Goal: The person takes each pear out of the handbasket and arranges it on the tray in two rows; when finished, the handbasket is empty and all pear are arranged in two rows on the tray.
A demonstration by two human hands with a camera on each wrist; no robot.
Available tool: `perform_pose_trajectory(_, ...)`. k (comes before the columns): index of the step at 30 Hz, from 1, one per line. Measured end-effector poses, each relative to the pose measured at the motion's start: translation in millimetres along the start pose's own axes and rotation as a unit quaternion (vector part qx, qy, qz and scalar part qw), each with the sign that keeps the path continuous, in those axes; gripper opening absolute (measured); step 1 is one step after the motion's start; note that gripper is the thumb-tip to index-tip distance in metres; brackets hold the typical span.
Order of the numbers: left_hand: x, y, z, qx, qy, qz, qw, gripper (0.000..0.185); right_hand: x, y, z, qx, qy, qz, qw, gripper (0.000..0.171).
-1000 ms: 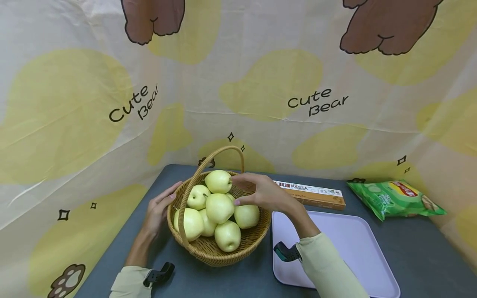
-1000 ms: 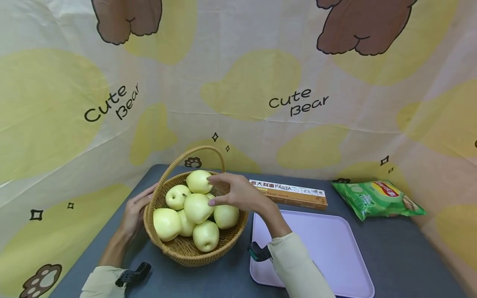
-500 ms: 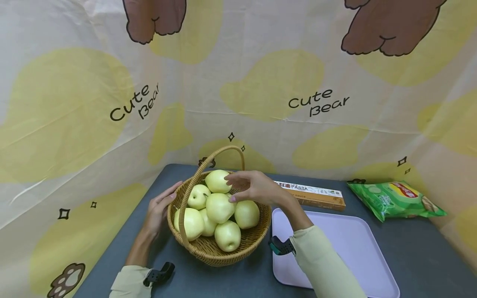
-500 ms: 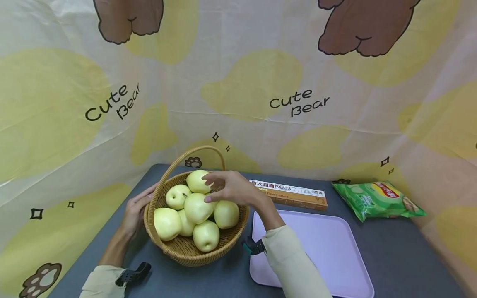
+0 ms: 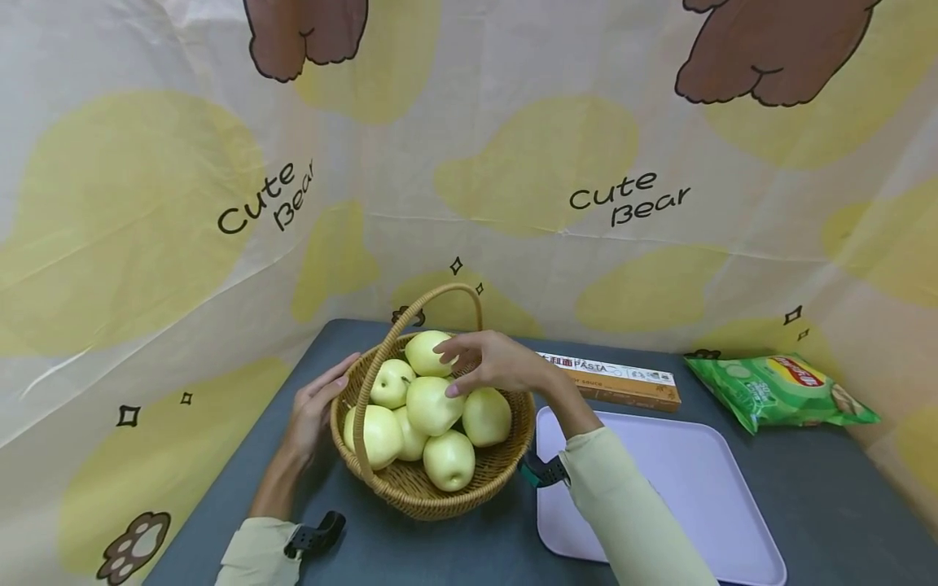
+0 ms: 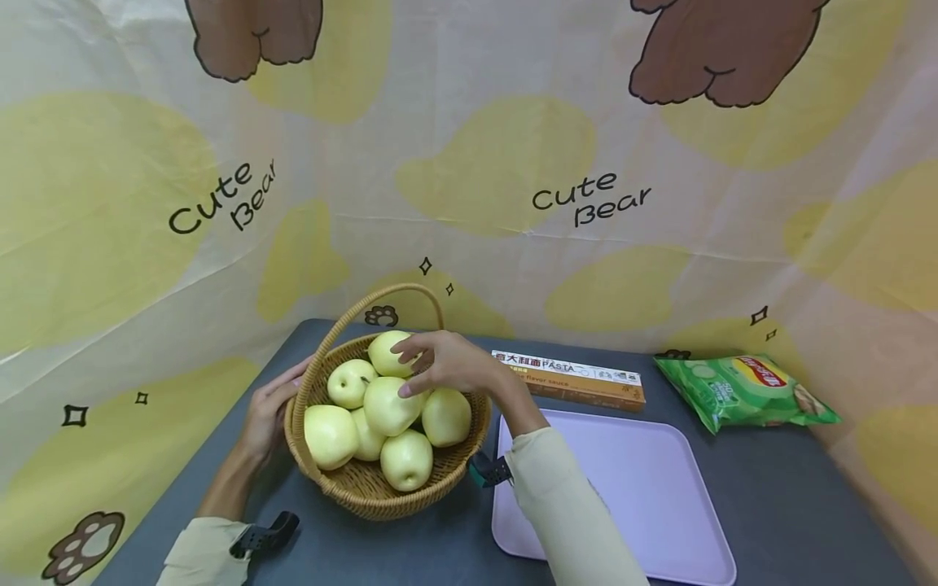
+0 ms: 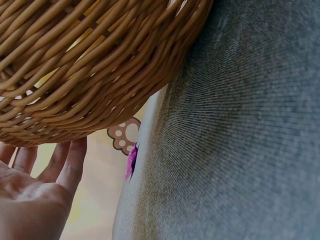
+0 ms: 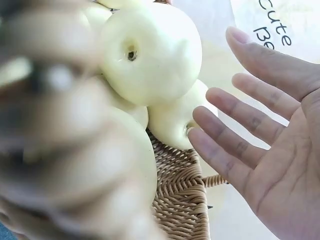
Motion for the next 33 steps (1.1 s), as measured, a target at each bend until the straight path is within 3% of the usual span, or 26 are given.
perform_pose_trajectory(12,-0.1,-0.5,-1.0,-0.001,-0.003,0.011,0.9999,0.05,0.4,0.0,-6.6,-0.047,-0.024,0.028,0.998,0.069)
perform_pose_trajectory(23,0.4,-0.5,-0.9,0.002,0.001,0.011,0.9999,0.05,-3.1,1.1,-12.5,-0.061,-0.034,0.01,0.998,0.071)
perform_pose_trajectory(33,0.3,-0.9,-1.1,0.007,-0.003,0.012,0.9999,0.05,-6.0,-10.9,-20.2,-0.103,-0.042,-0.023,0.994,0.073)
Point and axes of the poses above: each hand's wrist, its own z-axis away from the middle knuckle, its own y-axis out of the back of the hand, x = y × z, the point moved 5 cm from there along -z, towards the middle knuckle, and after that the axes turned 5 degrees about -x, right-handed, at the moved point
